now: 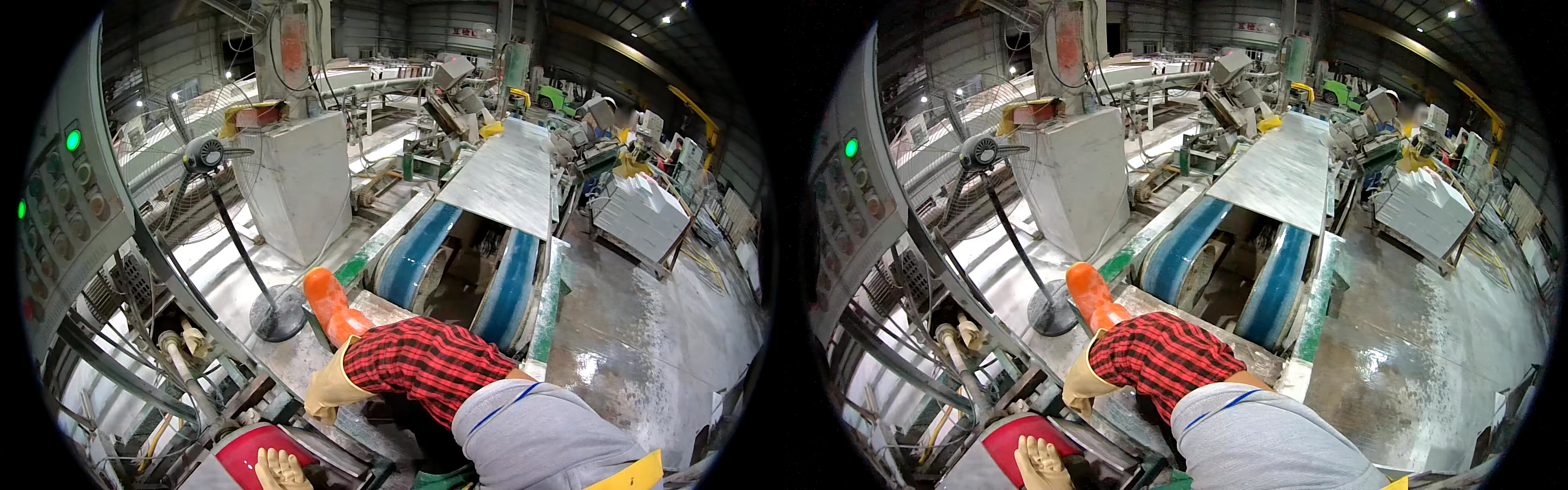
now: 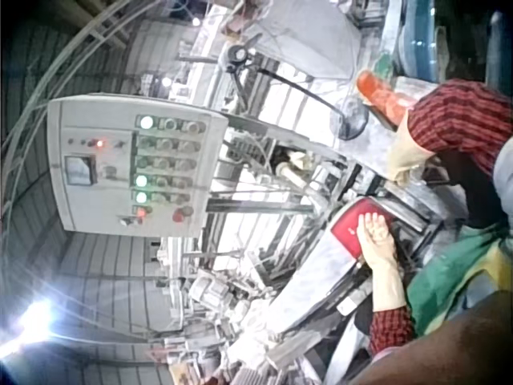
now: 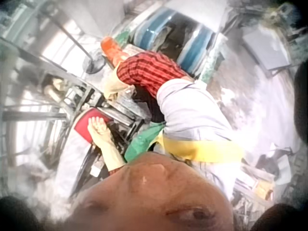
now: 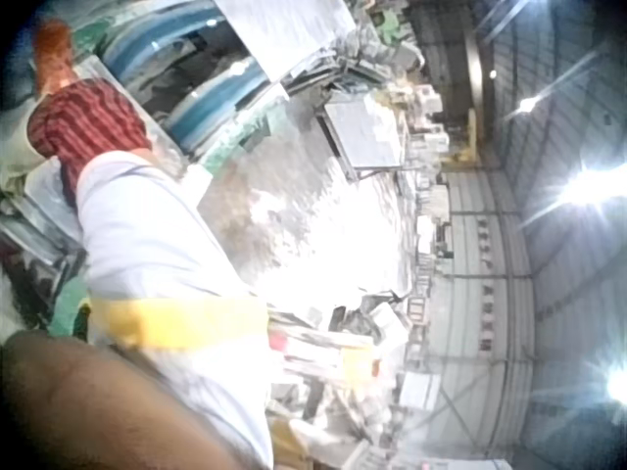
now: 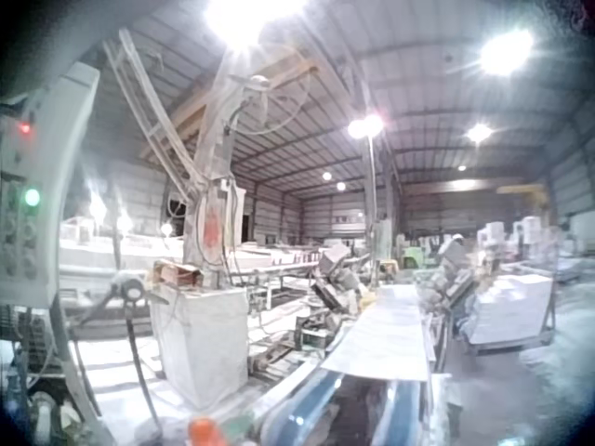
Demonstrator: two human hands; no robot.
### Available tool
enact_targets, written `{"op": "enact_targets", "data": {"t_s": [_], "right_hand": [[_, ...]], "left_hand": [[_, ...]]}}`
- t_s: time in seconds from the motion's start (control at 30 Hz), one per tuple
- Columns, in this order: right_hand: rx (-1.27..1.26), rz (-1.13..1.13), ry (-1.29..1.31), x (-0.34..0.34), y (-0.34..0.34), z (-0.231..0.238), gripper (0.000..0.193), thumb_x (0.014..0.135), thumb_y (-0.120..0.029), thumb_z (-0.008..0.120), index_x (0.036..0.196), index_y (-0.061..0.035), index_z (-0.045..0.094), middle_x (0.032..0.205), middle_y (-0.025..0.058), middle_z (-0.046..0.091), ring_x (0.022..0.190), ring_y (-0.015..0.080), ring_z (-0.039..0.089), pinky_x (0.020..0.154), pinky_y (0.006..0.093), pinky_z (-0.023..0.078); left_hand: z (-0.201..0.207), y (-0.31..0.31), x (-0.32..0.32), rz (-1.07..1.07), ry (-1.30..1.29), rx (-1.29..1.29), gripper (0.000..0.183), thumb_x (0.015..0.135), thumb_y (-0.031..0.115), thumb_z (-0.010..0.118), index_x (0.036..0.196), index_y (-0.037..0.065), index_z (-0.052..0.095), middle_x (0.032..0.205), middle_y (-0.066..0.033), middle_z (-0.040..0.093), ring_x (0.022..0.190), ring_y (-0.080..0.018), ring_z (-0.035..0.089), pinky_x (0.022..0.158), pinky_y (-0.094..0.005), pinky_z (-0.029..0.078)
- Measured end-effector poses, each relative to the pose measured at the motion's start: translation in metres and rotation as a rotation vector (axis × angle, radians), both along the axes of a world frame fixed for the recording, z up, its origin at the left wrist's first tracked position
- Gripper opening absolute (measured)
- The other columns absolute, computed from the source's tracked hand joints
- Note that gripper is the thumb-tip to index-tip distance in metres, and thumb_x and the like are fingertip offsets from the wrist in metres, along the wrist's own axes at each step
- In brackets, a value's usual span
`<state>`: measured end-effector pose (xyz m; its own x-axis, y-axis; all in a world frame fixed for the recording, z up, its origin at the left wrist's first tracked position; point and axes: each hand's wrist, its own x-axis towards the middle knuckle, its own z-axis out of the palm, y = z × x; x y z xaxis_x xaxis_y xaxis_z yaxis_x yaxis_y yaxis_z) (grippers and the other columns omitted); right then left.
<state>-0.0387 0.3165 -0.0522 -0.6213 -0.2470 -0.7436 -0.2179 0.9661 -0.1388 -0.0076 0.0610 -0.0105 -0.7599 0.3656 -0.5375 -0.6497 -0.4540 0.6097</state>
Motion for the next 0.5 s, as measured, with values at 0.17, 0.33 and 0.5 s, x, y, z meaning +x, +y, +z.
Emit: {"op": "enact_targets", "data": {"t_s": [0.17,0.33,0.5], "right_hand": [[0.006,-0.029,-0.010,0.007,0.000,0.008,0.035,0.081,-0.037,0.066,0.109,-0.0177,0.077,0.111,0.0142,0.073,0.102,0.0372,0.068,0.078,0.0588,0.051],[0.025,-0.069,0.002,0.013,-0.005,0.017,0.035,0.081,-0.037,0.068,0.108,-0.0179,0.077,0.112,0.0139,0.073,0.103,0.0375,0.068,0.079,0.0599,0.051],[0.058,-0.185,0.028,0.031,-0.004,0.055,0.035,0.080,-0.037,0.069,0.108,-0.0180,0.077,0.113,0.0136,0.073,0.104,0.0378,0.068,0.080,0.0611,0.051]], "left_hand": [[-0.007,-0.002,-0.006,-0.014,-0.016,0.008,0.055,0.096,0.033,0.064,0.140,0.005,0.050,0.144,-0.0123,0.048,0.134,-0.0282,0.046,0.110,-0.0389,0.044],[-0.011,-0.004,-0.008,0.004,0.017,-0.003,0.055,0.095,0.034,0.065,0.139,0.004,0.051,0.145,-0.0122,0.047,0.135,-0.0283,0.045,0.110,-0.0388,0.044],[-0.007,-0.008,-0.003,-0.022,0.041,-0.019,0.055,0.095,0.035,0.064,0.141,0.007,0.051,0.149,-0.0120,0.044,0.135,-0.0284,0.044,0.111,-0.0389,0.043]]}}
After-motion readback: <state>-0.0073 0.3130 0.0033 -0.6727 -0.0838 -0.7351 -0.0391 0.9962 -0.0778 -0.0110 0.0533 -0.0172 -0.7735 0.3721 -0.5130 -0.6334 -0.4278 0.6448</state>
